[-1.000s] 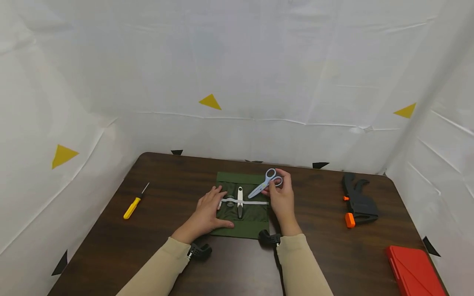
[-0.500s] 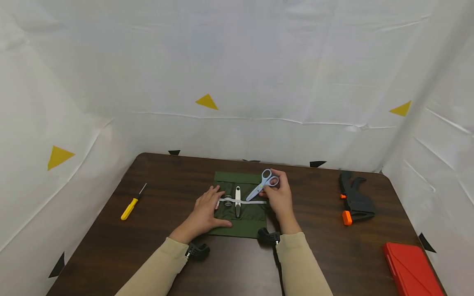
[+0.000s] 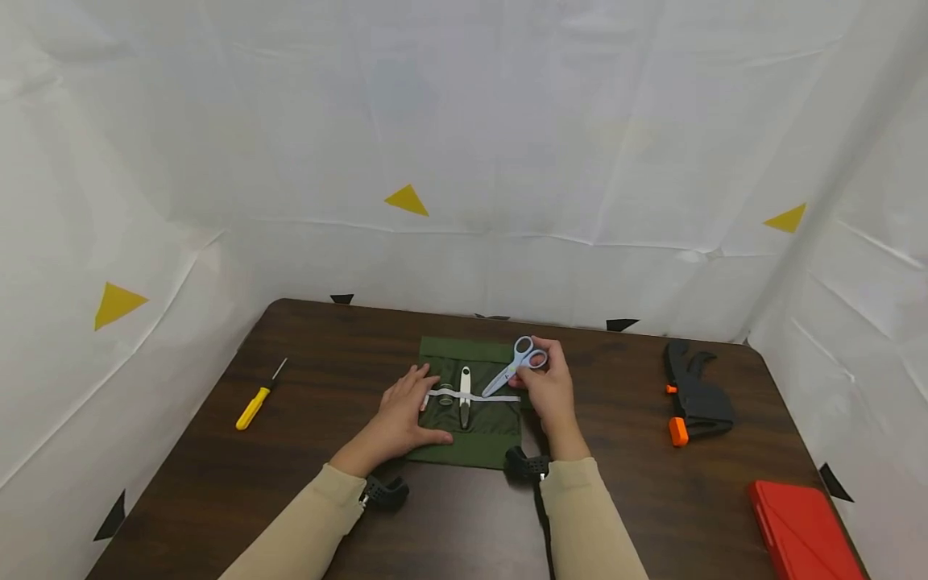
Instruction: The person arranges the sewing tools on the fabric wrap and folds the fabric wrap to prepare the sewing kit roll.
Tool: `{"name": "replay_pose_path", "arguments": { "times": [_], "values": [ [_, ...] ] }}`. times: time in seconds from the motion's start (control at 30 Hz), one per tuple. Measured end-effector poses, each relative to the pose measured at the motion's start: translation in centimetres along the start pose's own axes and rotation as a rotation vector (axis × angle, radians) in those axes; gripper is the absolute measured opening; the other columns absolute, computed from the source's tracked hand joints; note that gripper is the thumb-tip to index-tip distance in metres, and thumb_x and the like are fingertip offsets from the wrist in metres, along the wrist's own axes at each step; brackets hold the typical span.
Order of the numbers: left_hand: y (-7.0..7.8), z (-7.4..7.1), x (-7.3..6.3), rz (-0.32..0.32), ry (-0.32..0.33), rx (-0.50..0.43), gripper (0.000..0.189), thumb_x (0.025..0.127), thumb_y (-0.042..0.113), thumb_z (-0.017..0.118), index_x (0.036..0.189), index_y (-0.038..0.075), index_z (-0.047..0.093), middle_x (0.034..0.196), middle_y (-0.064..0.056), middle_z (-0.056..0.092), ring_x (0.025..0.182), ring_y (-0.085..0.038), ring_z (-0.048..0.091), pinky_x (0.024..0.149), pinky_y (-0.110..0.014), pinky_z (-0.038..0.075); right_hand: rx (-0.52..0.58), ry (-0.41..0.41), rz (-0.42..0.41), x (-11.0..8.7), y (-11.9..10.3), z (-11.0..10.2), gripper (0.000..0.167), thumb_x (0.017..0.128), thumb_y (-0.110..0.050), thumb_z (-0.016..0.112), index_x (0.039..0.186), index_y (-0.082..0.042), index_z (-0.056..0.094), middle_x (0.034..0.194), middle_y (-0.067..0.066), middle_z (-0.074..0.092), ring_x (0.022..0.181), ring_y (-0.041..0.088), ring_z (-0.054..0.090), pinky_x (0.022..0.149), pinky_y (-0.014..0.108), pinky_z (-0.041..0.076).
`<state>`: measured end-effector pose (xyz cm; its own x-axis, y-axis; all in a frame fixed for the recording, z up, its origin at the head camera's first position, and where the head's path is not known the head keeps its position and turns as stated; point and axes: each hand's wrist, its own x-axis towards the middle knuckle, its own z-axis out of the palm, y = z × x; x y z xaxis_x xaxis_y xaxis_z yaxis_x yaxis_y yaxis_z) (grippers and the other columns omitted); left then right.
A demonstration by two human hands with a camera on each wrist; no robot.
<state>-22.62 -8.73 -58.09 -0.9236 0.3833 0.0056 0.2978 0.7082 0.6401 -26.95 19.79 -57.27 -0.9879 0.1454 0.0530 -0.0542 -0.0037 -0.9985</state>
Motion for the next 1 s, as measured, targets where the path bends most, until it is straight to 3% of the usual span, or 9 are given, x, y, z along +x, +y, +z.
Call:
{"name": "replay_pose_path", "arguments": {
  "times": [0.13,0.27,0.4,0.5,0.6,0.73,1.0],
  "values": [
    [0.7,-0.1,0.0,-0.011,0.027,-0.075,0.095,0.092,0.047,0.089,0.168,0.015,0.041,0.183,-0.016,0.018,0.172,-0.039,0.008,0.134,-0.071,0.012,0.014,0.000,0.020,-0.2,0.3,0.1,0.063,0.097,0.016,0.062,0.155,-0.004,0.049,0.106,0.011,0.047,0.072,0.015,0.072,0.073,0.028,0.067],
    [2.1,0.0,1.3,0.046,0.070,-0.106,0.067,0.101,0.041,0.081,0.158,0.018,0.055,0.182,-0.012,0.021,0.172,-0.037,0.008,0.134,-0.071,0.013,0.029,0.019,0.022,-0.3,0.4,0.2,0.064,0.098,0.016,0.062,0.157,-0.006,0.046,0.109,0.012,0.046,0.074,0.014,0.069,0.073,0.027,0.067],
    [3.5,1.0,3.5,0.104,0.081,-0.024,0.040,0.104,0.036,0.077,0.139,0.018,0.071,0.179,-0.011,0.033,0.171,-0.037,0.015,0.134,-0.068,0.020,0.043,0.031,0.017,-0.1,0.2,0.1,0.065,0.099,0.015,0.062,0.157,-0.008,0.044,0.110,0.012,0.044,0.077,0.015,0.067,0.074,0.027,0.067],
    [4.3,2.0,4.3,0.108,0.094,0.066,0.028,0.102,0.034,0.080,0.126,0.019,0.076,0.171,-0.014,0.045,0.167,-0.042,0.027,0.131,-0.067,0.029,0.051,0.029,0.009,-0.1,0.3,0.0,0.064,0.099,0.016,0.061,0.157,-0.007,0.044,0.110,0.012,0.045,0.076,0.015,0.068,0.073,0.027,0.067],
    [4.3,2.2,4.2,0.105,0.118,0.083,0.018,0.100,0.028,0.083,0.114,0.018,0.078,0.164,-0.018,0.053,0.162,-0.046,0.035,0.127,-0.069,0.033,0.058,0.021,-0.002,-0.1,0.6,0.2,0.064,0.098,0.016,0.061,0.156,-0.006,0.045,0.110,0.013,0.045,0.075,0.015,0.069,0.071,0.026,0.067],
    [3.6,2.1,4.1,0.100,0.157,0.051,0.007,0.101,0.023,0.081,0.106,0.018,0.078,0.163,-0.017,0.056,0.161,-0.047,0.037,0.127,-0.070,0.032,0.074,-0.002,-0.020,0.1,0.6,0.9,0.063,0.098,0.016,0.061,0.156,-0.007,0.048,0.110,0.012,0.045,0.076,0.016,0.070,0.070,0.027,0.067],
    [2.7,2.5,3.8,0.086,0.222,0.071,0.008,0.101,0.024,0.080,0.095,0.023,0.076,0.159,-0.013,0.060,0.159,-0.045,0.042,0.125,-0.068,0.036,0.023,-0.074,-0.007,0.0,0.7,1.4,0.053,0.106,0.006,0.060,0.155,-0.013,0.053,0.107,0.010,0.050,0.077,0.020,0.073,0.072,0.029,0.067]
  ]
}}
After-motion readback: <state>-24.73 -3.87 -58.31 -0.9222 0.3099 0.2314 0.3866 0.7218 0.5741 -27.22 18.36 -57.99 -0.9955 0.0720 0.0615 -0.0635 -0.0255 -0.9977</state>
